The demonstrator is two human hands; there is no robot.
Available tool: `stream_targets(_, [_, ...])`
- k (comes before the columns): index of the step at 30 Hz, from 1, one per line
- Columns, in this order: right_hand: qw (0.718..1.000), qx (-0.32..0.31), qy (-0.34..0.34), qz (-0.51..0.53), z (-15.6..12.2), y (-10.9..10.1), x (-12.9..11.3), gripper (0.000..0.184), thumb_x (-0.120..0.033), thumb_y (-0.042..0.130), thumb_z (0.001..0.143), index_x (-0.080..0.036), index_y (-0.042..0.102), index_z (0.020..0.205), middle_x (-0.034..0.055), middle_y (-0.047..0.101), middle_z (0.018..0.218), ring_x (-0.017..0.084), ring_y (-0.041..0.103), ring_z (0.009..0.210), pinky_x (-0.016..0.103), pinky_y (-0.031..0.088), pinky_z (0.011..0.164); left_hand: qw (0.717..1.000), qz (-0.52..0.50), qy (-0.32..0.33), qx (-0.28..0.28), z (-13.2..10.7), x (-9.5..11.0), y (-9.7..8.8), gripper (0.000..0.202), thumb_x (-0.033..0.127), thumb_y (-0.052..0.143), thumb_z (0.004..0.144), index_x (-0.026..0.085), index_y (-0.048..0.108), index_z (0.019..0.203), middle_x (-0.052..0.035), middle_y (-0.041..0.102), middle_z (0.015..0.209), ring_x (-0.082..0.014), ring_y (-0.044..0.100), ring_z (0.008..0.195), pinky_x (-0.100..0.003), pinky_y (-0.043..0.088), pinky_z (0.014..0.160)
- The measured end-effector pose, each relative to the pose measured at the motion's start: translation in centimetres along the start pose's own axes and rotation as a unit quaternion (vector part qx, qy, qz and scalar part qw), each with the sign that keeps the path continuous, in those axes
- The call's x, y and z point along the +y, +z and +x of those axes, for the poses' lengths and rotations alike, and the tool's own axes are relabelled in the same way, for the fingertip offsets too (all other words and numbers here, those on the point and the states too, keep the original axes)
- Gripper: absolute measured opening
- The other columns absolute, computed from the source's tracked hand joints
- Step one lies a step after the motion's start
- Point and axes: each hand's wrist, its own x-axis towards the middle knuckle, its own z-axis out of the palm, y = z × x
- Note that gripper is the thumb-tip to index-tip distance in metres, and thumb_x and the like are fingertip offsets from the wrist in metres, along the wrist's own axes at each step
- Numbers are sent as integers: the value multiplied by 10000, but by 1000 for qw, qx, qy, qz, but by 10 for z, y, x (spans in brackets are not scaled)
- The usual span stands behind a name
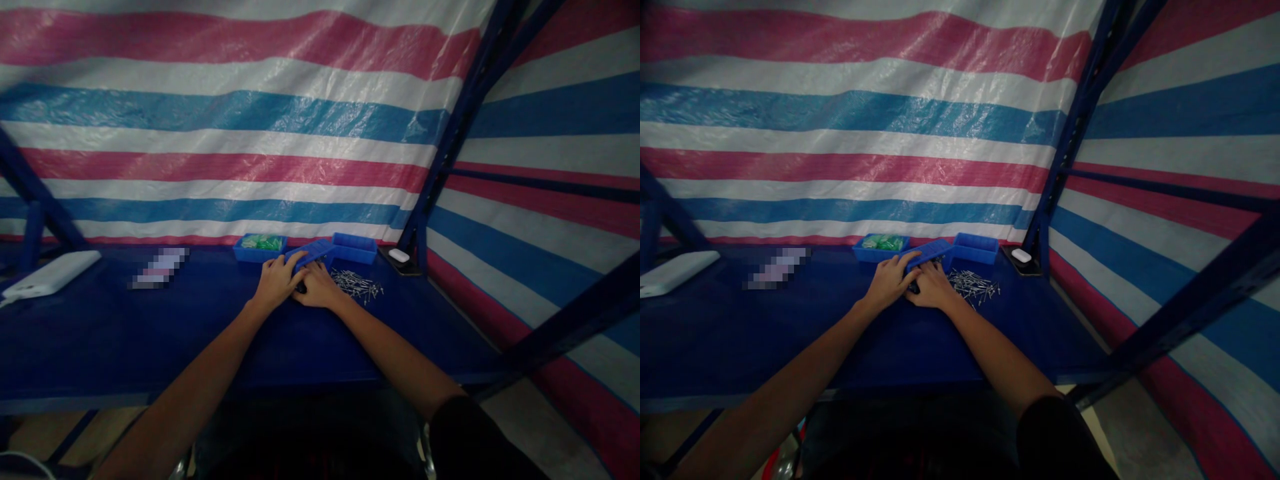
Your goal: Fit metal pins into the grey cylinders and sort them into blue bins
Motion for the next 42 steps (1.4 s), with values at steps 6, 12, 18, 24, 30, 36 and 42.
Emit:
stream_targets(6, [999,17,25,-8,1,2,-1,608,-488,516,770,-103,390,1223,176,429,1240,266,365,1157,422,289,947,996,87,-1,17,3,1,-3,462,479,444,827,316,432,1259,-68,574,974,-226,514,975,-383,331,898])
stream_targets(12, [997,-11,53,-50,0,0,1,540,-571,501,758,-156,504,1104,132,502,1135,275,436,1040,429,338,860,997,72,-19,35,3,-2,-6,447,467,463,824,299,453,1238,-62,601,983,-216,551,937,-357,367,864])
stream_targets(18, [993,-60,81,-58,1,-12,13,396,-530,465,802,-176,566,946,96,565,984,245,453,990,405,321,844,993,17,-74,89,4,-7,-21,456,491,494,799,269,492,1197,-58,617,1070,-212,573,953,-303,414,813])
stream_targets(24, [983,52,172,-18,4,-24,43,291,-371,474,826,-166,525,1025,97,576,1039,223,477,1005,353,351,837,973,-36,-158,161,11,-6,-36,478,520,449,804,246,487,1194,-44,638,1008,-198,604,844,-272,432,726])
stream_targets(30, [914,252,316,46,2,-55,70,324,-364,421,828,-140,494,1050,82,603,914,205,541,894,322,396,810,965,-80,-222,114,50,-10,-20,584,658,402,743,240,524,1133,-55,651,895,-244,604,868,-311,430,741])
stream_targets(36, [923,235,305,-18,2,-71,79,342,-352,399,834,-138,477,1089,99,592,992,210,520,961,332,379,855,922,-151,-349,69,103,-27,5,634,669,351,752,158,495,1098,-144,632,1007,-286,581,970,-354,432,780])
stream_targets(42, [914,-24,405,-11,21,-55,115,488,-554,323,836,-186,558,1054,108,591,1091,275,499,1055,443,359,871,927,-152,-344,17,132,-45,16,525,594,348,784,172,528,1041,-136,646,947,-256,635,773,-316,478,591])
